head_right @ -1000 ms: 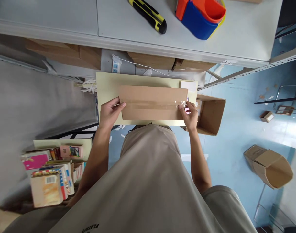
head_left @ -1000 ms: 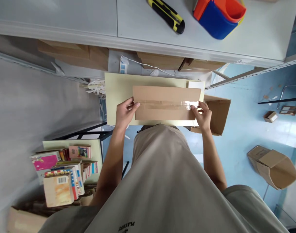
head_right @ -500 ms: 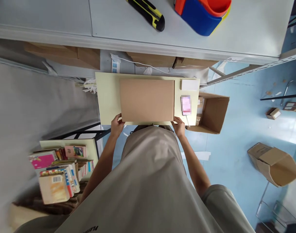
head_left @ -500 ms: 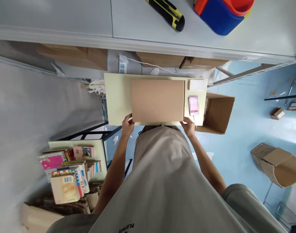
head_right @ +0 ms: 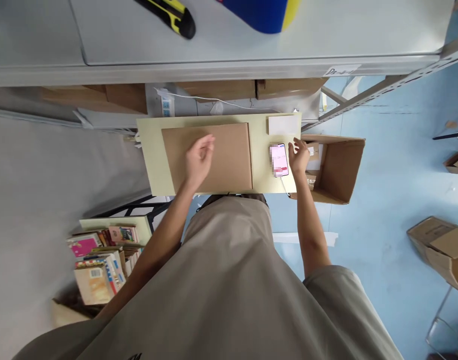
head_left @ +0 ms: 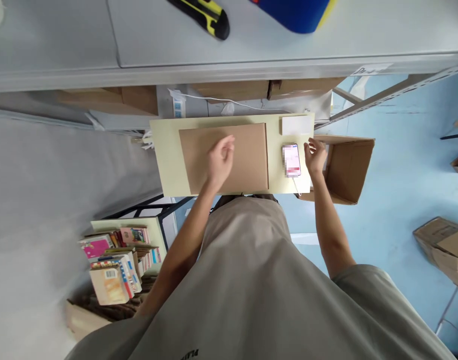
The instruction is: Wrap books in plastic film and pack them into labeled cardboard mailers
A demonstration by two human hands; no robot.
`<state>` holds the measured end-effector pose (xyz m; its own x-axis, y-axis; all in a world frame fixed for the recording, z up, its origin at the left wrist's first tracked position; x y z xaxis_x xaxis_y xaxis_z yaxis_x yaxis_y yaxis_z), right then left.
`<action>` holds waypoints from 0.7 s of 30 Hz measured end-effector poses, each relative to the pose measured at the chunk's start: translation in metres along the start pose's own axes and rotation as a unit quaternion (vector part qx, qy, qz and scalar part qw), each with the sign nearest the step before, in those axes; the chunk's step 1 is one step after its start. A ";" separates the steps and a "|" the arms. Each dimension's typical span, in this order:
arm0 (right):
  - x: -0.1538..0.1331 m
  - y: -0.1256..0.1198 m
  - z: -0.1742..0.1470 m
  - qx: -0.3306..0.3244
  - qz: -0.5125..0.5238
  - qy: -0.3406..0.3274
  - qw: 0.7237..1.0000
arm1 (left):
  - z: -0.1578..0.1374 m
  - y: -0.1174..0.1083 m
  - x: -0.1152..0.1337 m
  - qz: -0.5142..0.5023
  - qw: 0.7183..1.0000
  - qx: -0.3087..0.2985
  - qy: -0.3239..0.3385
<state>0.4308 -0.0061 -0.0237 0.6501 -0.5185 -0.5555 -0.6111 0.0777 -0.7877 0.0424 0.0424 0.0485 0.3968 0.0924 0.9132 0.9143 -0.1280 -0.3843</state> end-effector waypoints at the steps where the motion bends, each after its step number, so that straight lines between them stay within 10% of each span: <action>1: 0.005 0.004 0.015 0.011 0.001 0.008 1.000 | 0.004 0.029 0.004 -0.017 0.999 -0.033 0.017; 6: 0.027 0.036 0.068 0.025 0.024 0.056 0.998 | 0.024 0.162 0.011 -0.030 0.988 -0.147 -0.039; 10: 0.040 0.056 0.085 0.022 0.047 0.075 0.996 | 0.050 0.229 0.011 0.076 0.973 -0.148 -0.160; 21: 0.042 0.063 0.084 0.032 0.075 0.073 0.994 | 0.090 0.269 -0.013 0.153 0.963 -0.071 -0.209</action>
<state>0.4575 0.0491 -0.1189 0.4787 -0.6154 -0.6261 -0.6623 0.2150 -0.7177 0.2901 0.0954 -0.0787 0.6711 0.4142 0.6149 0.7409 -0.3441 -0.5768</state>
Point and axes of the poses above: each hand's wrist, its own z-axis towards the middle knuckle, its own y-axis out of the palm, x = y × z, the point moved 1 cm from there along z, towards the middle knuckle, and after that the axes turned 6 degrees about -z, right-handed, at the moved point
